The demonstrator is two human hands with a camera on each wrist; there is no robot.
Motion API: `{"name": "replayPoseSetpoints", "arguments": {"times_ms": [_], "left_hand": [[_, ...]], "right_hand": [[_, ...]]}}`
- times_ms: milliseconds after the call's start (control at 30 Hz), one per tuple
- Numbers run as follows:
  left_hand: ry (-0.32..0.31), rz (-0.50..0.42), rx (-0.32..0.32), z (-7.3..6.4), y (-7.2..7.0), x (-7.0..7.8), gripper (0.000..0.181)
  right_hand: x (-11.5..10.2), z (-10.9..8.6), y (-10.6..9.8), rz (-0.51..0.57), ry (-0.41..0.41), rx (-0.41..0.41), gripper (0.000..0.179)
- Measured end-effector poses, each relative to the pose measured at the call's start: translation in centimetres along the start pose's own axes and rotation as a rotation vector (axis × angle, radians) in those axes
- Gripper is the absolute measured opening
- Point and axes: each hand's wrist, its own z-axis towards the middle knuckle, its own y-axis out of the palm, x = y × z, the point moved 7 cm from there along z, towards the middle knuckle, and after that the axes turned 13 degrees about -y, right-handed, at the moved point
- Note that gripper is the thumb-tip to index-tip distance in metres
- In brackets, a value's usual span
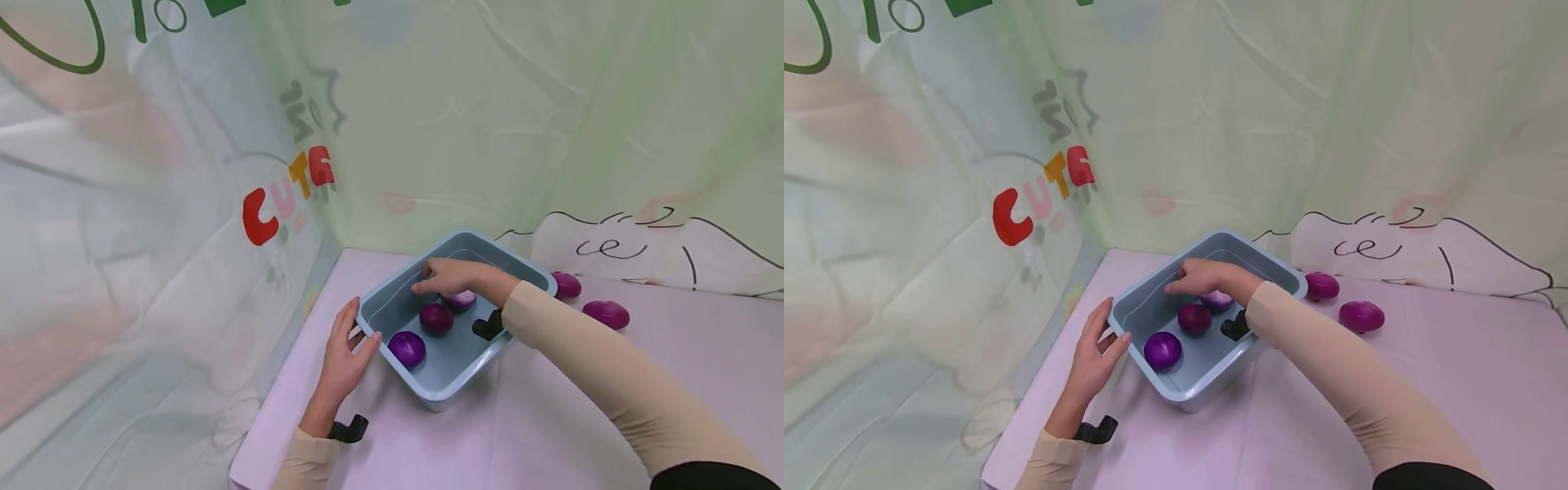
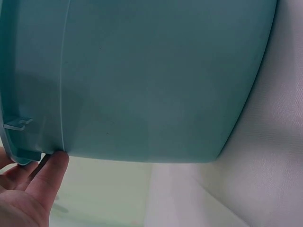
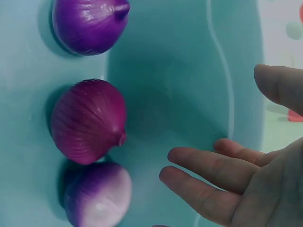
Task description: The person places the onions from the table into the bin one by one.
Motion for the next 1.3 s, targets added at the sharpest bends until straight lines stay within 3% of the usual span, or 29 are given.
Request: {"name": "replayPoseSetpoints", "arguments": {"times_ms": [167, 367, 500, 567, 700, 867, 1033, 1300], "left_hand": [[0.017, -0.005, -0.003, 0.0, 0.0, 0.0, 0.077], [0.022, 0.006, -0.002, 0.0, 0.0, 0.1, 0.077], [0.027, -0.003, 0.002, 0.0, 0.1, 0.0, 0.076], [0.028, -0.012, 0.009, -0.1, 0.1, -0.1, 0.076], [0.018, -0.014, 0.018, -0.3, 0.1, -0.1, 0.076], [-0.004, 0.0, 0.024, -0.4, -0.2, -0.1, 0.075], [-0.017, 0.005, 0.024, -0.4, -0.3, -0.3, 0.076], [-0.009, 0.005, 0.013, -0.4, 0.1, 0.1, 0.078]], "right_hand": [[-1.1, -2.7, -2.7, 0.032, -0.046, 0.08, 0.068], [-2.8, -7.8, -6.9, 0.106, -0.107, 0.208, 0.06], [-2.0, -12.0, -9.1, 0.082, -0.08, 0.294, 0.064], [-1.2, -14.3, -9.9, 0.014, -0.053, 0.352, 0.068], [1.7, -18.8, -10.5, -0.162, 0.048, 0.46, 0.077], [8.0, -22.5, -9.4, -0.345, 0.223, 0.499, 0.087], [13.8, -24.5, -7.0, -0.486, 0.375, 0.525, 0.093], [20.9, -25.5, -3.2, -0.473, 0.486, 0.589, 0.106]]}}
